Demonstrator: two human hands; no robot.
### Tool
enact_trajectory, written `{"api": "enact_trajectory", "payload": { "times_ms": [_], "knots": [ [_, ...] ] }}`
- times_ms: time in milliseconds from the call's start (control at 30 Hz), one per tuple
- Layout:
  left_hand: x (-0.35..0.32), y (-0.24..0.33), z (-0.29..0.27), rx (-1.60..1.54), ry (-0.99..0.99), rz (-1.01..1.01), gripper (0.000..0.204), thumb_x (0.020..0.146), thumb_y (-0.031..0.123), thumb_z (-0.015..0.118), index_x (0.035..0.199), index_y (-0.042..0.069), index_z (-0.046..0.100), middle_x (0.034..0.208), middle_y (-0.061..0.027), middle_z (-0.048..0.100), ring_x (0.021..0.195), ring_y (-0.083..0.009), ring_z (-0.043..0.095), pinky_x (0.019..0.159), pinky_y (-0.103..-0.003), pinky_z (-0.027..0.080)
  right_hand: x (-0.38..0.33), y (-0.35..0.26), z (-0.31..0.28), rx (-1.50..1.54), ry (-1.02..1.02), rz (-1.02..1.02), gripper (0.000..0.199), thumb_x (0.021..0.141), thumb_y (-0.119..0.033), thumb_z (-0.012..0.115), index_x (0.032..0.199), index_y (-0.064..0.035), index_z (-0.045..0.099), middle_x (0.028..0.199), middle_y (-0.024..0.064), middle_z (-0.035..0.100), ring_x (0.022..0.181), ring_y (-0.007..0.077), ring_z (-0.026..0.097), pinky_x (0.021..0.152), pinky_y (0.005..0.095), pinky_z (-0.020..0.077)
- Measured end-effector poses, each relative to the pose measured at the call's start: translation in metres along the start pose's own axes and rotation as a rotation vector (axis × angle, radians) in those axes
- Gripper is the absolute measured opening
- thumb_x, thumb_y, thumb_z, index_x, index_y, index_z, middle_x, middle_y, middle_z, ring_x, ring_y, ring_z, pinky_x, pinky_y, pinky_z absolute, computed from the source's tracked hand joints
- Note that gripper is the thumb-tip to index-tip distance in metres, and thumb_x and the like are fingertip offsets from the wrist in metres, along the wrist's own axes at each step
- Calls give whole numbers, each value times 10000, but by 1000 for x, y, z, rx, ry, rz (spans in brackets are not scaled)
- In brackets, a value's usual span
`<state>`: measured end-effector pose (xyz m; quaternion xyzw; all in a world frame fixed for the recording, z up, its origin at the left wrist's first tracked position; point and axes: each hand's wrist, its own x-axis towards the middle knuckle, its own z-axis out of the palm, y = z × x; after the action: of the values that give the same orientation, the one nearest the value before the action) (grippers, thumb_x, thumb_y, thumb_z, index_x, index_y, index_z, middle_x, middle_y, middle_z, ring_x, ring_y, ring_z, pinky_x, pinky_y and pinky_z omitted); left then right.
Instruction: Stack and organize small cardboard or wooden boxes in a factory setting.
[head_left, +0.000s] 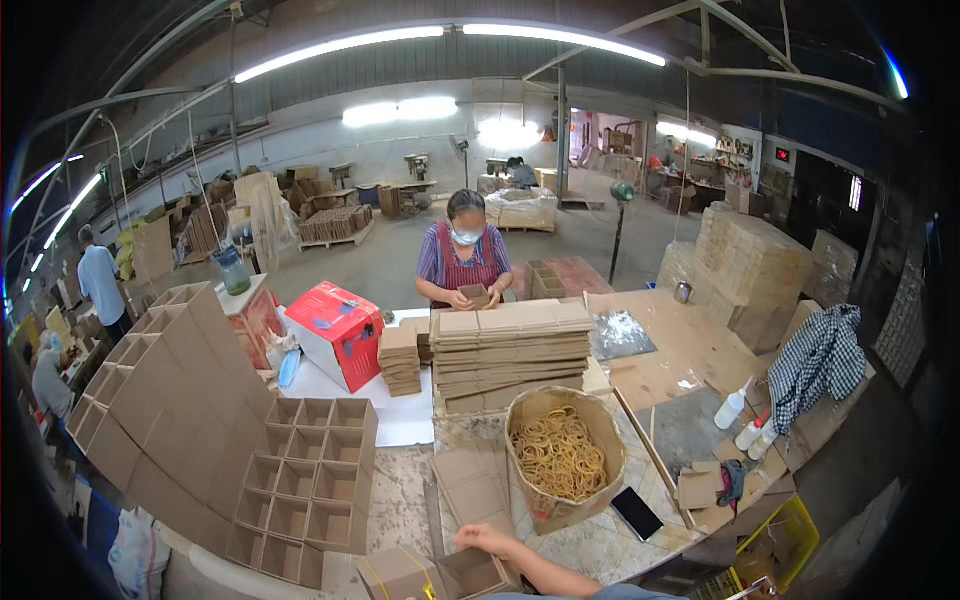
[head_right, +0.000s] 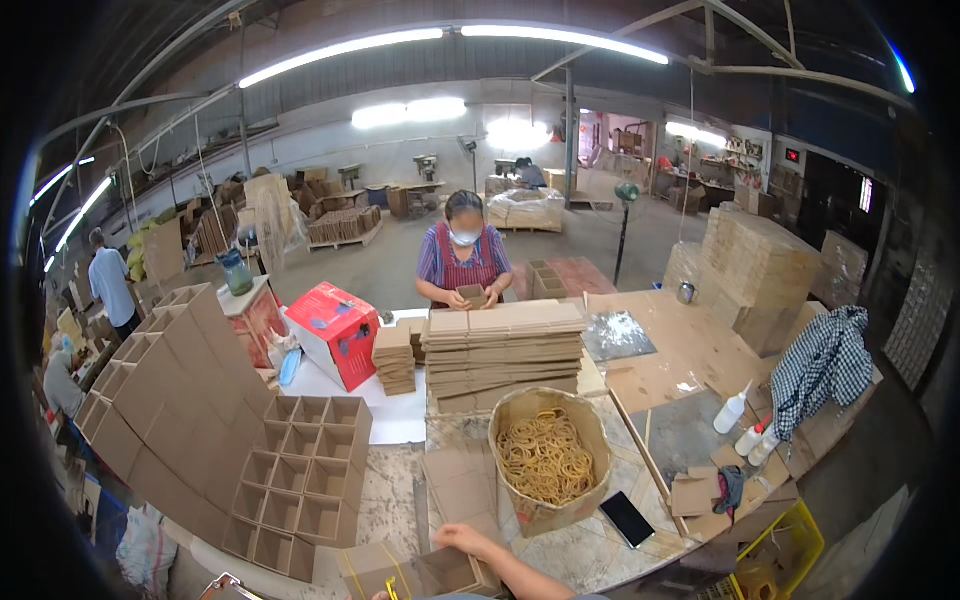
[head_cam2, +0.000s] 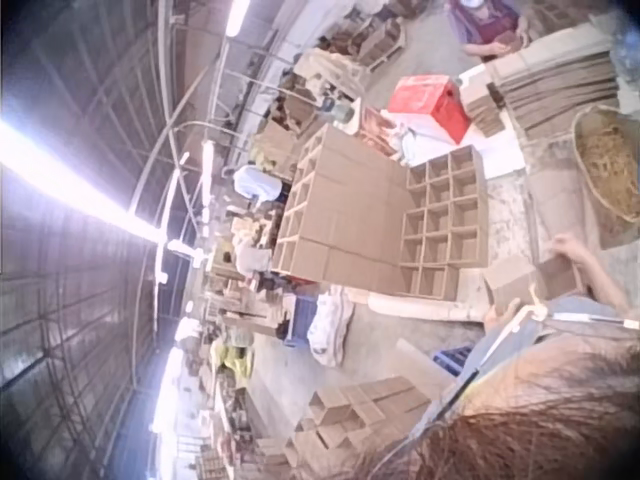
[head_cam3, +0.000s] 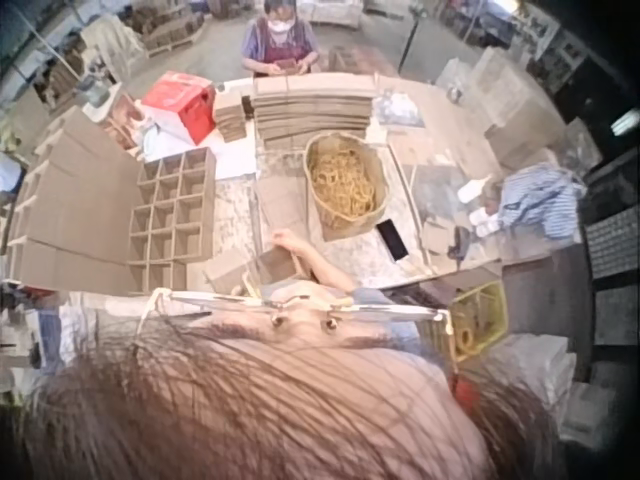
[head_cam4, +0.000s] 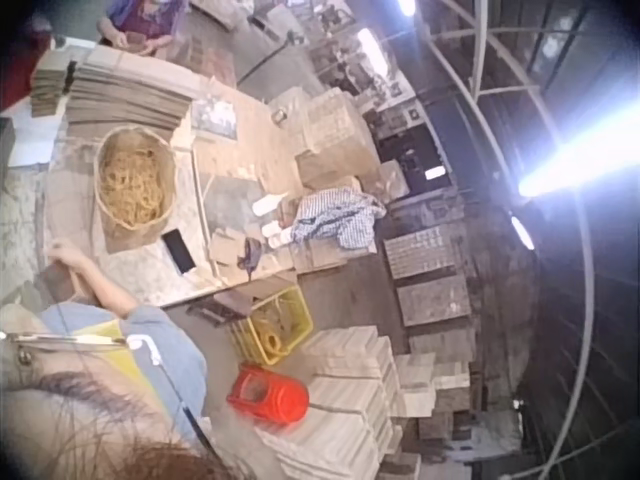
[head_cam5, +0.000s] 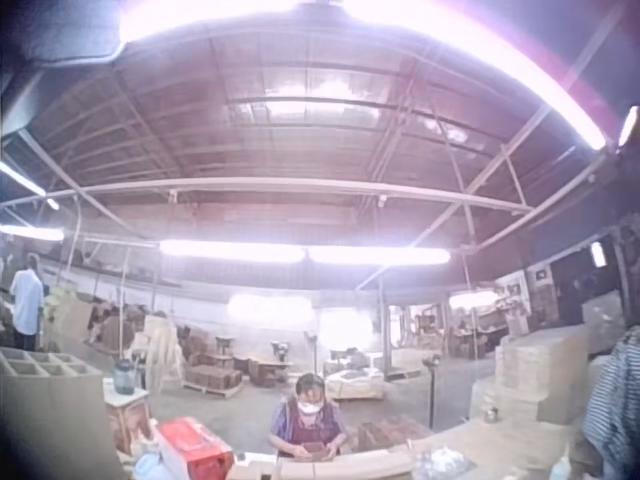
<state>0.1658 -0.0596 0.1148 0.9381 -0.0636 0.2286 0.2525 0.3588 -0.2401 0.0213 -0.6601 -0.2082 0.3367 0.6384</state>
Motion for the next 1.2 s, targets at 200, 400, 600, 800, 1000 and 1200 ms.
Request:
{"api": "enact_trajectory", "payload": {
  "times_ms": [200, 400, 600, 800, 1000, 1200],
  "knots": [
    [-2, 1, -16, 5, 87, -80, 206, 802, 172, 569, 993, 122, 627, 840, -143, 638, 770, -273, 619, 628, -413, 474, 4, -51, -35, -844, -343, 156, 264, 776, -244, 607, 990, -98, 659, 851, 146, 658, 800, 278, 617, 719, 365, 473],
    [-12, 2, -30, 146, 263, -134, 202, 815, 166, 563, 1002, 118, 622, 847, -156, 634, 772, -280, 617, 629, -421, 472, 7, -80, -63, -976, 227, 44, 223, 762, -159, 562, 960, -128, 659, 856, 179, 642, 815, 346, 613, 720, 436, 483],
    [1, 3, -47, -141, 35, -528, 258, 857, 199, 558, 1050, 29, 570, 903, -215, 600, 808, -354, 583, 670, -442, 467, 25, -72, -65, -1110, 567, 131, 227, 773, -137, 561, 977, -61, 627, 833, 220, 628, 823, 370, 606, 732, 447, 479],
    [13, 4, -43, 58, 156, -119, 257, 812, 157, 620, 1025, 21, 573, 818, -200, 587, 742, -364, 562, 630, -422, 466, 36, -55, -65, -1013, 605, 133, 198, 776, -102, 532, 952, -71, 619, 805, 218, 626, 788, 384, 607, 704, 474, 474],
    [26, 18, -53, -94, 3, -131, 213, 748, 55, 623, 946, 21, 552, 739, -144, 551, 696, -320, 555, 632, -385, 456, 34, -70, -38, -1045, 646, -123, 330, 787, -165, 578, 1093, -48, 536, 1087, 192, 572, 1004, 344, 550, 843, 433, 440],
    [33, 26, -34, -435, -20, -174, 187, 798, 132, 648, 908, -4, 582, 744, -139, 578, 686, -288, 565, 629, -358, 458, 36, -161, 20, -532, -136, -730, 450, 895, -379, 481, 1177, -30, 521, 1203, 139, 538, 1124, 277, 500, 945, 368, 388]
  ]
}}
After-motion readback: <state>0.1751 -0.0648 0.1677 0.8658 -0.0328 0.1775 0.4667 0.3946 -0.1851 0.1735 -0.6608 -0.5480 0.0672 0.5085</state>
